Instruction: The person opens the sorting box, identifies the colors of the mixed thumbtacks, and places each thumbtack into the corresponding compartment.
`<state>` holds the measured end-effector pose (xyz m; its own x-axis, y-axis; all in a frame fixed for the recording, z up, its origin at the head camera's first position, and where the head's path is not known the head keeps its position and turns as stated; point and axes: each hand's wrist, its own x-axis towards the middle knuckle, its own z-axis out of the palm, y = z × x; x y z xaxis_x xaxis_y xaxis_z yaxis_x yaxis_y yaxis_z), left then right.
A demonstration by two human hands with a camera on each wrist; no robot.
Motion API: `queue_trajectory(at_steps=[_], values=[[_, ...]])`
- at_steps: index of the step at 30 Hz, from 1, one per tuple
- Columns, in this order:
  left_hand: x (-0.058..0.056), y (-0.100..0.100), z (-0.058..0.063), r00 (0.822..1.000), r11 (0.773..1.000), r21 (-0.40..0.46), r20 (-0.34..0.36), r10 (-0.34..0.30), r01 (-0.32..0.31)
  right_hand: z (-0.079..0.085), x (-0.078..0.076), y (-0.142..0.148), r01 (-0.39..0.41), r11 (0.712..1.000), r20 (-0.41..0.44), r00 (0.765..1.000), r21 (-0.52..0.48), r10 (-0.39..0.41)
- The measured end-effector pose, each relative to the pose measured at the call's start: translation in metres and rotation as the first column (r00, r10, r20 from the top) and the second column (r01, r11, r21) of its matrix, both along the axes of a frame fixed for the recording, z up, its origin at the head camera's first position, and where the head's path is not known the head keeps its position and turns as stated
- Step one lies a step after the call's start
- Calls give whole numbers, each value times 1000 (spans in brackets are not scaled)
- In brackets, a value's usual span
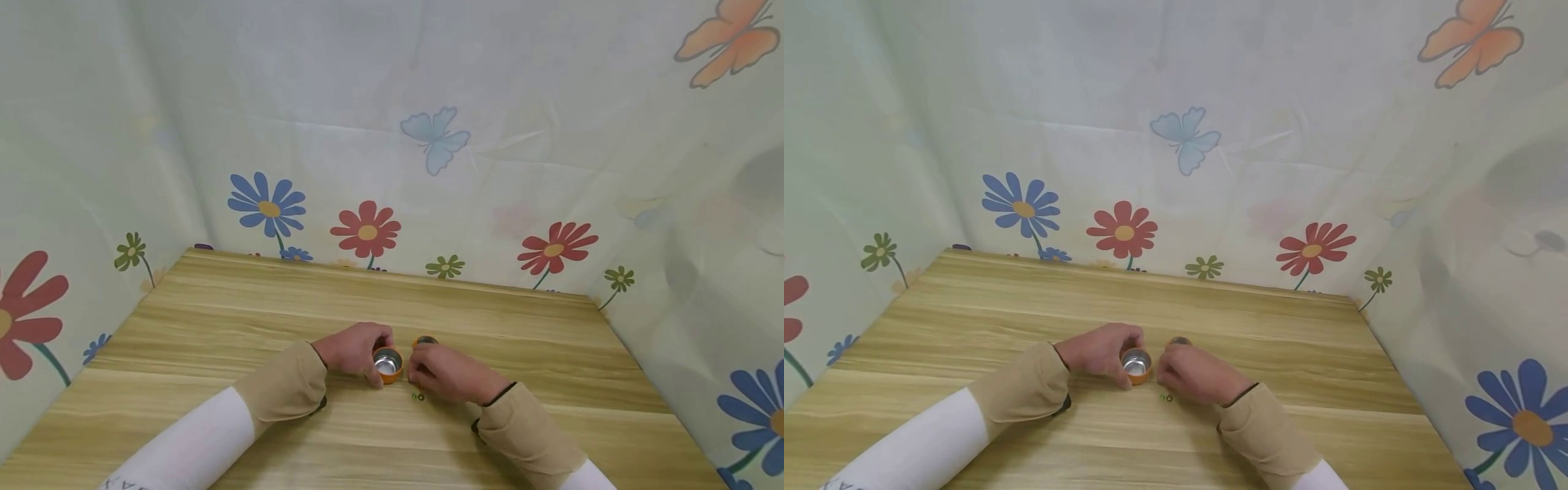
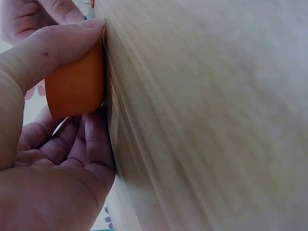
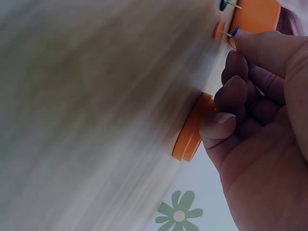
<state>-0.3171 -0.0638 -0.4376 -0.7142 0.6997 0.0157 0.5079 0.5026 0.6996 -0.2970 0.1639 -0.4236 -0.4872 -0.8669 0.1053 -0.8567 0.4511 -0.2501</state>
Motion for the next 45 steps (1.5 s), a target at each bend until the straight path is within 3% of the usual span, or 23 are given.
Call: queue_trajectory(at_steps=[18,21,29,32,34,39,45], values=[[-1,-1,2,1000,1000,13,0,-13,13,2,-3,5,51,988,204,979,-143,-20],[-1,-1,2,1000,1000,15,1,-15,15,1,-2,5,79,982,265,964,-173,-31],[1,-1,3,1000,1000,15,15,-11,11,1,1,3,172,948,449,893,-266,-36],[2,-1,3,1000,1000,18,17,-12,12,1,3,2,197,926,543,840,-321,9],[1,-1,3,1000,1000,19,14,-11,11,4,7,-1,232,909,617,786,-346,35],[1,0,2,1000,1000,7,4,-5,5,1,9,-4,312,849,769,619,-427,159],[-1,1,-1,1000,1000,0,3,3,-3,-6,6,-5,359,748,818,388,-558,424]])
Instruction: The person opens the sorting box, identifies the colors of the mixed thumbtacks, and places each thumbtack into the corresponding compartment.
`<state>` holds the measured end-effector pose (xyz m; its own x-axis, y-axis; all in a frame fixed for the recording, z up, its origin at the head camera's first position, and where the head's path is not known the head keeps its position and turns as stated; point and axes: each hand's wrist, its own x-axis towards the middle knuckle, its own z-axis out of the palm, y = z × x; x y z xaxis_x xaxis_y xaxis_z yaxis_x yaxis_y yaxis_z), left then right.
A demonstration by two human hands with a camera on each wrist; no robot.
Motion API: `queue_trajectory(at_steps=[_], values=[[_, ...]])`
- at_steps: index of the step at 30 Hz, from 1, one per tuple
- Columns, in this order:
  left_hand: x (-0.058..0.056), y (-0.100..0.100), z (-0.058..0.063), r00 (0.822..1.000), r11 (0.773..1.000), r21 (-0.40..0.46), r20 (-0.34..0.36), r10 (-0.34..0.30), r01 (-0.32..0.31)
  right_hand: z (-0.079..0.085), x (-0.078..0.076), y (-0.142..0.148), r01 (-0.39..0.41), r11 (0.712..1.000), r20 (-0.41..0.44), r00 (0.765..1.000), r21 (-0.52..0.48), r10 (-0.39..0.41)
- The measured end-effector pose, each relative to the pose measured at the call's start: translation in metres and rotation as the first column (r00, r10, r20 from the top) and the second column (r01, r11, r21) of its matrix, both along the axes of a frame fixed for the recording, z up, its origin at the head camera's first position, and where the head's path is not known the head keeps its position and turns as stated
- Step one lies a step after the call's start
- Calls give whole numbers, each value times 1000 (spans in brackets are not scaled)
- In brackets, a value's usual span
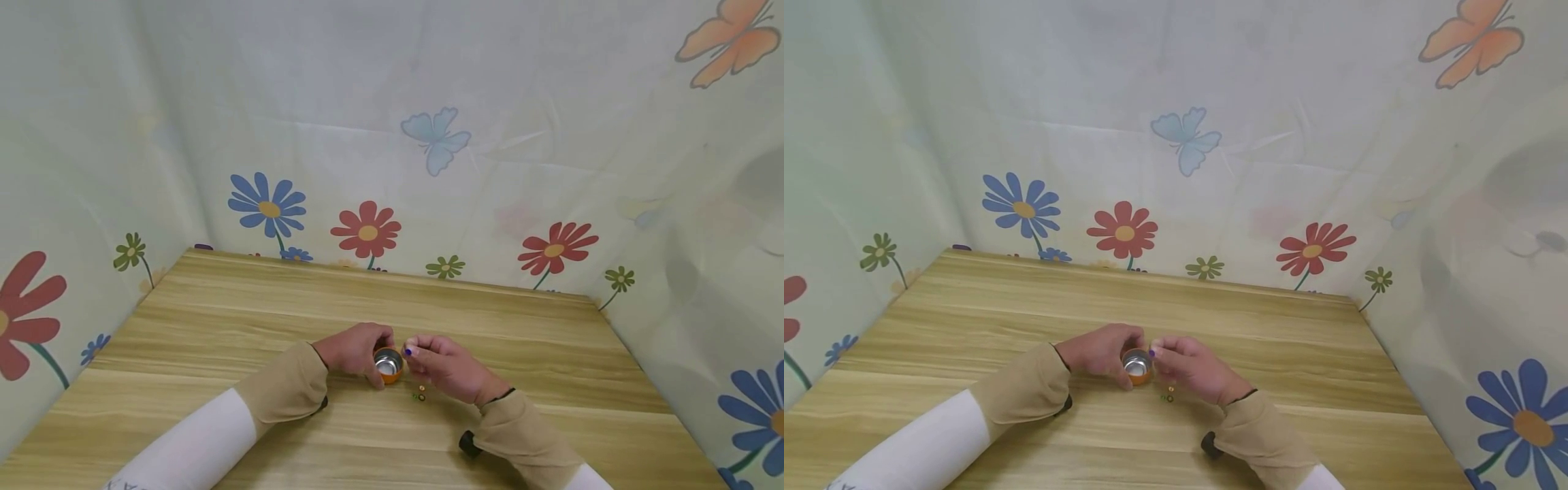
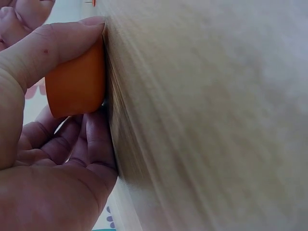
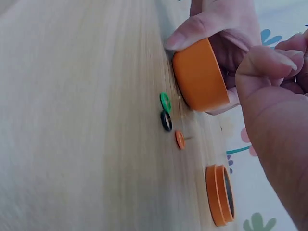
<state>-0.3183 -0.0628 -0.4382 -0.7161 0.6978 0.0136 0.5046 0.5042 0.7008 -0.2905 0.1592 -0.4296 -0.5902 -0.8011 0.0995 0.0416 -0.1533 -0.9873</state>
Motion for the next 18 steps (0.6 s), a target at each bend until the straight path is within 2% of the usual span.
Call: queue_trajectory(at_steps=[2,8,11,18], values=[[0,0,0,1000,1000,3,-3,-4,4,2,2,0,-27,997,55,998,-68,31],[-1,0,-1,1000,1000,7,-8,-11,11,8,7,-2,-120,972,119,982,-201,146],[-1,0,-1,1000,1000,5,-2,-5,5,9,8,-2,-152,959,154,969,-238,192],[1,1,1,1000,1000,13,-9,-10,10,8,8,-4,-177,945,209,948,-274,238]])
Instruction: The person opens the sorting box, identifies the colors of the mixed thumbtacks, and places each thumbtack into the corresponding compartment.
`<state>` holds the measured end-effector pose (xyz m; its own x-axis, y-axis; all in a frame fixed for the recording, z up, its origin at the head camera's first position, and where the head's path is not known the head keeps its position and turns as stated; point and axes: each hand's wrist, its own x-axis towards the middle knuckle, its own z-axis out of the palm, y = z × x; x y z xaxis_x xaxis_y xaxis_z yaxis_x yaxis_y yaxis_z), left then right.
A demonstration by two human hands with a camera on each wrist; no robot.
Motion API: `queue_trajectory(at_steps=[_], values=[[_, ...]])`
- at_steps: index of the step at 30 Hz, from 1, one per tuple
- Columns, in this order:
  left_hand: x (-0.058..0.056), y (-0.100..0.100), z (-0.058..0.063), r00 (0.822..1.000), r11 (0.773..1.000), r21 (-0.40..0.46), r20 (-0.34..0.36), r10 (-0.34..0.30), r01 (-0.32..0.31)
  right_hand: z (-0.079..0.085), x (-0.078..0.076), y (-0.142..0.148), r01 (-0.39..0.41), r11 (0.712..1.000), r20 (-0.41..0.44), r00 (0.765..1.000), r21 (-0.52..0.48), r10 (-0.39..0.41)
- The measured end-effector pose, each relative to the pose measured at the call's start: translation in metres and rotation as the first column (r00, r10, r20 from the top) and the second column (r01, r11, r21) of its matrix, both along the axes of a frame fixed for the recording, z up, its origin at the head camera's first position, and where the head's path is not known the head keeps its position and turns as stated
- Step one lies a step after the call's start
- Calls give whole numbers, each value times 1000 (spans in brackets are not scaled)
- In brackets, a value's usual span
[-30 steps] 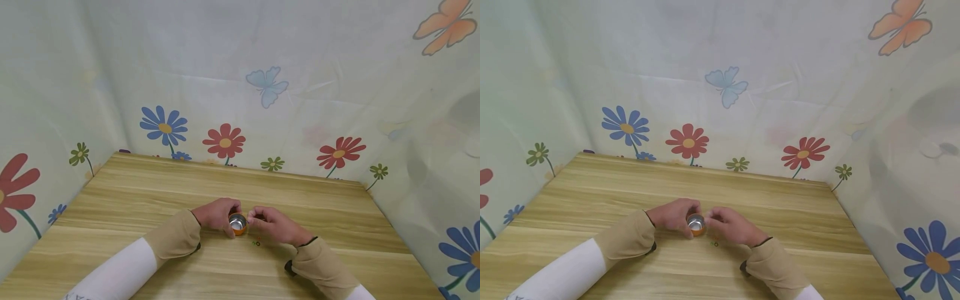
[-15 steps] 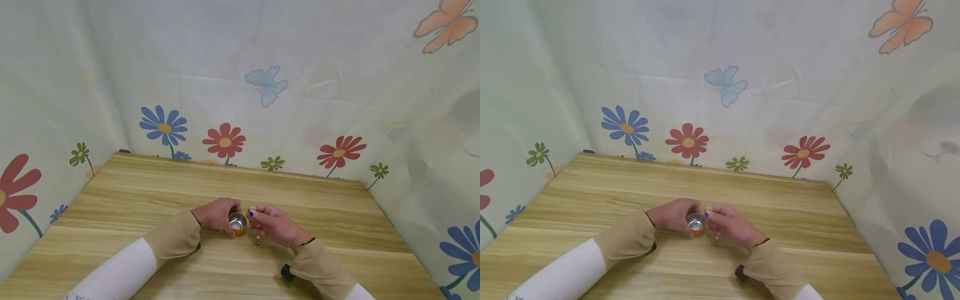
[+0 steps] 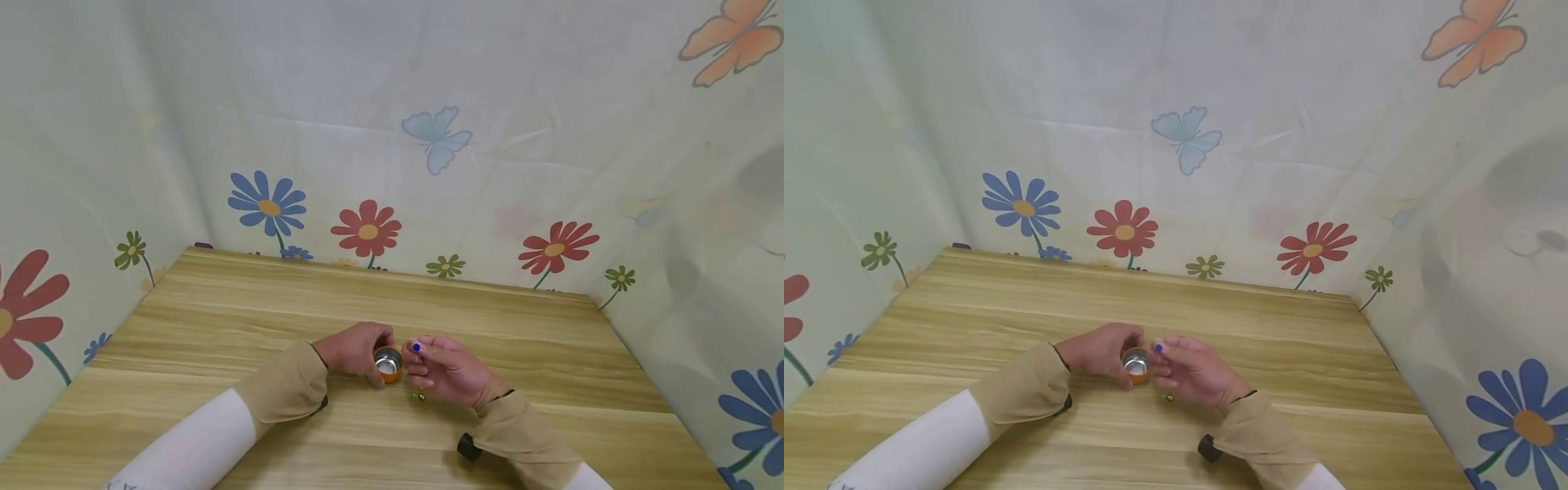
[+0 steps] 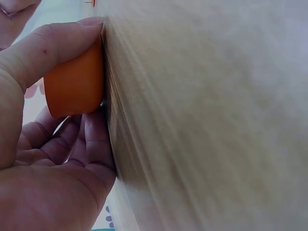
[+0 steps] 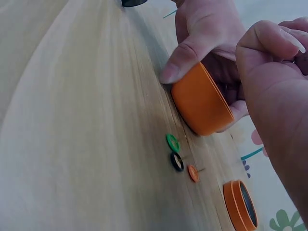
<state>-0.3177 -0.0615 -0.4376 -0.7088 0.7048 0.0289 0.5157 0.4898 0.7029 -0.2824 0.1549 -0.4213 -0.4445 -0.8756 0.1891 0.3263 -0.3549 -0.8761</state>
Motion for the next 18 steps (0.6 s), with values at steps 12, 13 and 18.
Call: queue_trajectory(at_steps=[12,13,18], values=[[-1,0,-1,1000,1000,-11,-14,8,-8,2,8,-9,-23,999,37,999,-30,24],[-1,0,-2,1000,1000,-14,-16,9,-10,3,9,-10,-26,999,37,999,-32,27],[-2,0,-3,999,999,-33,-30,15,-16,4,10,-12,-35,999,28,999,-32,36]])
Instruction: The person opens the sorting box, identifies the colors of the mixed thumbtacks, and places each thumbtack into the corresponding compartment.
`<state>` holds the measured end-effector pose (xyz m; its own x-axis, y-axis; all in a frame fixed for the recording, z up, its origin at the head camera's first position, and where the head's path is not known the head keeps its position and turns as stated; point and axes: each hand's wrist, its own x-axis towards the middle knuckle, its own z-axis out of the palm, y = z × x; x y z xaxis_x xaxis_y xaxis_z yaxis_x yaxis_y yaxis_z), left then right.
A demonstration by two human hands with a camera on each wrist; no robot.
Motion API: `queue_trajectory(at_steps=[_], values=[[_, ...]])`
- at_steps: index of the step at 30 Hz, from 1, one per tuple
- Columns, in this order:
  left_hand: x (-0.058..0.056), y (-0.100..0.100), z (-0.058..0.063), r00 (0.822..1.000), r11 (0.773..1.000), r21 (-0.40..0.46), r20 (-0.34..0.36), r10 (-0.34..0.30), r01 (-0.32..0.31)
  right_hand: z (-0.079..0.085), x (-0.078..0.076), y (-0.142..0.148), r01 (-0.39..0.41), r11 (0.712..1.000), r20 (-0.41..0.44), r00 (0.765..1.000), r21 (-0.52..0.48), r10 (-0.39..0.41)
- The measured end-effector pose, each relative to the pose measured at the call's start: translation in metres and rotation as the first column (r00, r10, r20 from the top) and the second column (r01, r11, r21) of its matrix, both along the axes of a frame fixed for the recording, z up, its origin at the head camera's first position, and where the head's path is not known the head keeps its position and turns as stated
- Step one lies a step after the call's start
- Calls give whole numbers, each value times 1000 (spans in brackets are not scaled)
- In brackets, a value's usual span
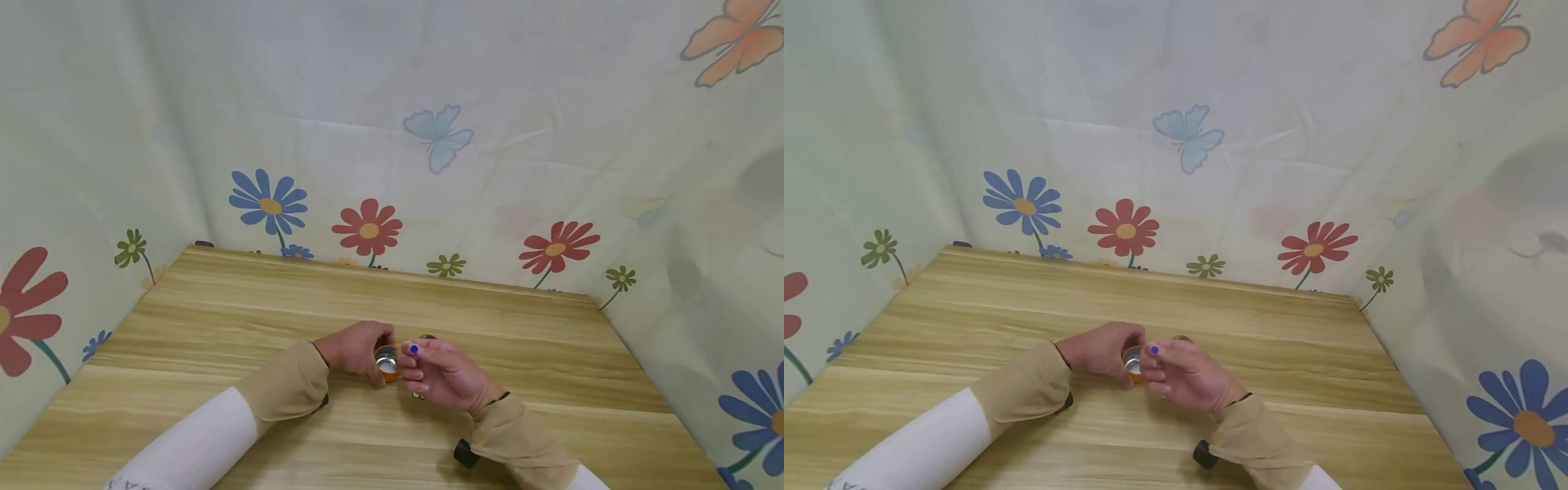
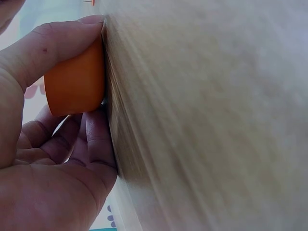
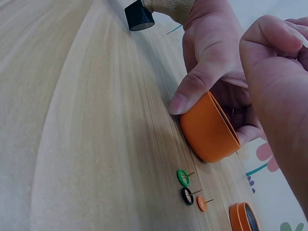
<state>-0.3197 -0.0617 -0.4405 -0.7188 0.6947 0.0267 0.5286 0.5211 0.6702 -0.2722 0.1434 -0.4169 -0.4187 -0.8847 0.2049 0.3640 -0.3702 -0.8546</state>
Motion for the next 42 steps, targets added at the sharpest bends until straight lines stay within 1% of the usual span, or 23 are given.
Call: queue_trajectory(at_steps=[11,17,20,25,30,36,42], values=[[2,-2,8,1000,1000,-22,9,11,-11,6,2,-2,-58,998,-14,998,-34,58],[4,-3,9,1000,1000,-7,11,12,-12,9,3,-4,-78,996,-10,997,-36,77],[3,-3,6,1000,1000,3,14,11,-11,9,3,-4,-83,996,-16,996,-31,83],[1,-2,3,1000,1000,12,6,2,-2,8,2,-4,-88,996,-25,996,-24,87],[3,-1,4,1000,1000,8,7,2,-2,7,2,-4,-77,997,-17,997,-20,77],[3,-1,4,1000,1000,9,4,-2,2,8,2,-4,-49,999,-17,999,12,49],[3,0,3,1000,1000,7,-3,-7,7,8,2,-4,-57,998,-27,998,7,57]])
